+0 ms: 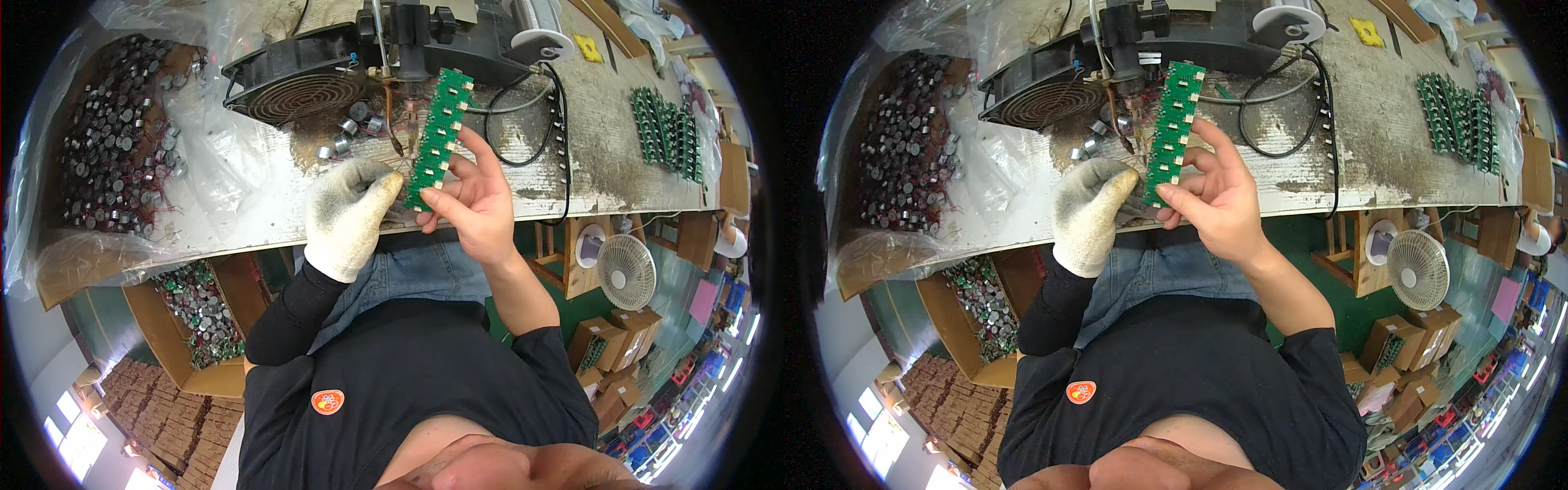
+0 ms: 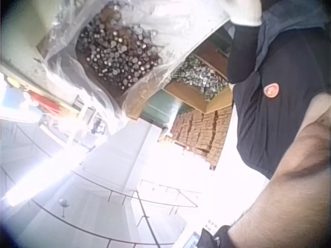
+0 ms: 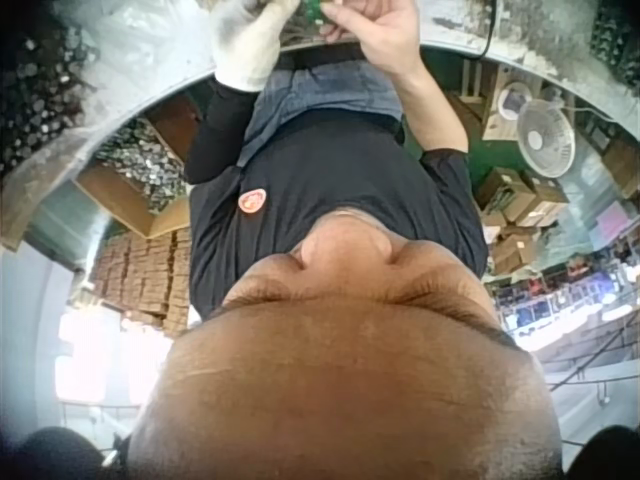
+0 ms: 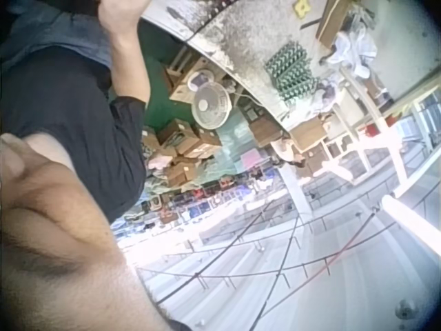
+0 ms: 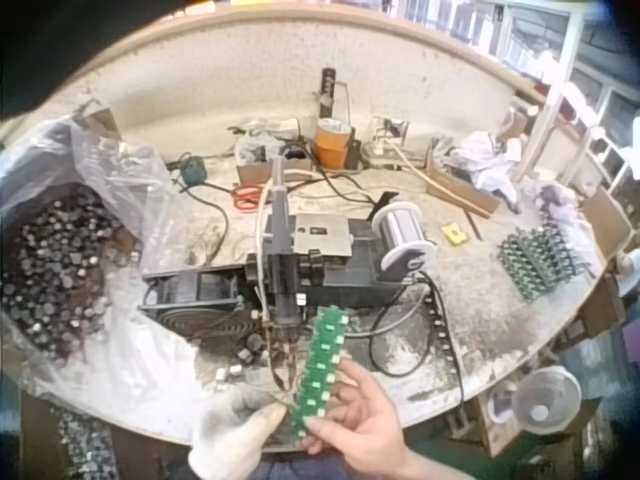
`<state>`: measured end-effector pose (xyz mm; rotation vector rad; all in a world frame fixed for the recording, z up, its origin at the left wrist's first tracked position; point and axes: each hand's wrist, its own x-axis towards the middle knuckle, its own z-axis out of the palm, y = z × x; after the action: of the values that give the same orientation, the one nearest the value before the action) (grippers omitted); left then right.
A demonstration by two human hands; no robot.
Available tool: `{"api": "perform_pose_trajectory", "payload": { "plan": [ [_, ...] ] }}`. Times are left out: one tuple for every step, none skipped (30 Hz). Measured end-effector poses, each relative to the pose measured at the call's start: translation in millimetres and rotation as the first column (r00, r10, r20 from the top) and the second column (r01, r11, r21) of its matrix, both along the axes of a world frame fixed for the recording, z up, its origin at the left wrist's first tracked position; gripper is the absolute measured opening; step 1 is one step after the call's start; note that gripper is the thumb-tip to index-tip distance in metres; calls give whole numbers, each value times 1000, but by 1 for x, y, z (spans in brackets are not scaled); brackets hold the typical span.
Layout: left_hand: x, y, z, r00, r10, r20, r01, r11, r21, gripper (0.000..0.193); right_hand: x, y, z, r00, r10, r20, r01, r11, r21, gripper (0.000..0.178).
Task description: Soldering capacitors onto a printed circuit board strip at a factory workbench.
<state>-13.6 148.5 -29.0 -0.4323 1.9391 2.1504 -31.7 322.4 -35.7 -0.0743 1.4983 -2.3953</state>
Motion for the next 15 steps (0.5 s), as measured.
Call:
{"api": "perform_pose_trajectory", "payload": {
  "plan": [
    [0, 0, 0, 1000, 1, -1, -1, 1000, -1, 15, 1, 0, 0, 1000, -4, 2, 4, 1000, -4, 72],
    [1, 1, 0, 1000, 19, -19, -18, 1000, 20, 15, 1, 0, 0, 1000, -2, 2, 2, 1000, -6, 72],
    [1, 1, 0, 999, 36, -36, -35, 999, 41, 15, 1, 0, 0, 1000, 2, 4, -2, 1000, -5, 71],
    [1, 1, -1, 999, 35, -37, -34, 999, 41, 15, 1, 0, 0, 1000, 4, 7, -4, 1000, -2, 71],
    [2, 1, -1, 997, 37, -67, -37, 999, 5, 16, 1, 1, 0, 1000, 4, 6, -4, 1000, -2, 71],
    [2, 1, -2, 995, 37, -97, -41, 999, -30, 17, 2, 1, -2, 1000, 5, 2, -5, 1000, 5, 72],
    [2, 2, 0, 995, 37, -98, -40, 999, -30, 17, 2, 1, -2, 1000, 8, -2, -8, 1000, 12, 72],
    [3, 3, 4, 996, 54, -78, -54, 999, 2, 18, 2, 1, -2, 1000, 7, -3, -7, 1000, 11, 72],
    [3, 4, 6, 996, 70, -57, -68, 997, 33, 18, 2, 0, 0, 1000, -5, 6, 5, 1000, 1, 71],
    [3, 4, 5, 996, 69, -58, -68, 997, 33, 18, 1, -1, 1, 1000, -15, 16, 15, 1000, -10, 70],
    [2, 4, 3, 996, 51, -76, -51, 999, -4, 18, 1, -1, 1, 1000, -15, 15, 15, 1000, -10, 70],
    [2, 3, 2, 995, 31, -93, -35, 999, -41, 18, 0, -2, 2, 1000, -20, 16, 20, 1000, -14, 70],
    [1, 4, 3, 995, 31, -93, -35, 999, -41, 18, 0, -2, 2, 1000, -25, 18, 26, 1000, -17, 70],
    [1, 4, 3, 993, 30, -112, -38, 997, -62, 18, 0, -2, 3, 1000, -26, 18, 26, 1000, -17, 70],
    [0, 4, 4, 991, 30, -131, -41, 996, -84, 18, -1, -2, 4, 999, -27, 20, 27, 1000, -13, 70]
  ]
}}
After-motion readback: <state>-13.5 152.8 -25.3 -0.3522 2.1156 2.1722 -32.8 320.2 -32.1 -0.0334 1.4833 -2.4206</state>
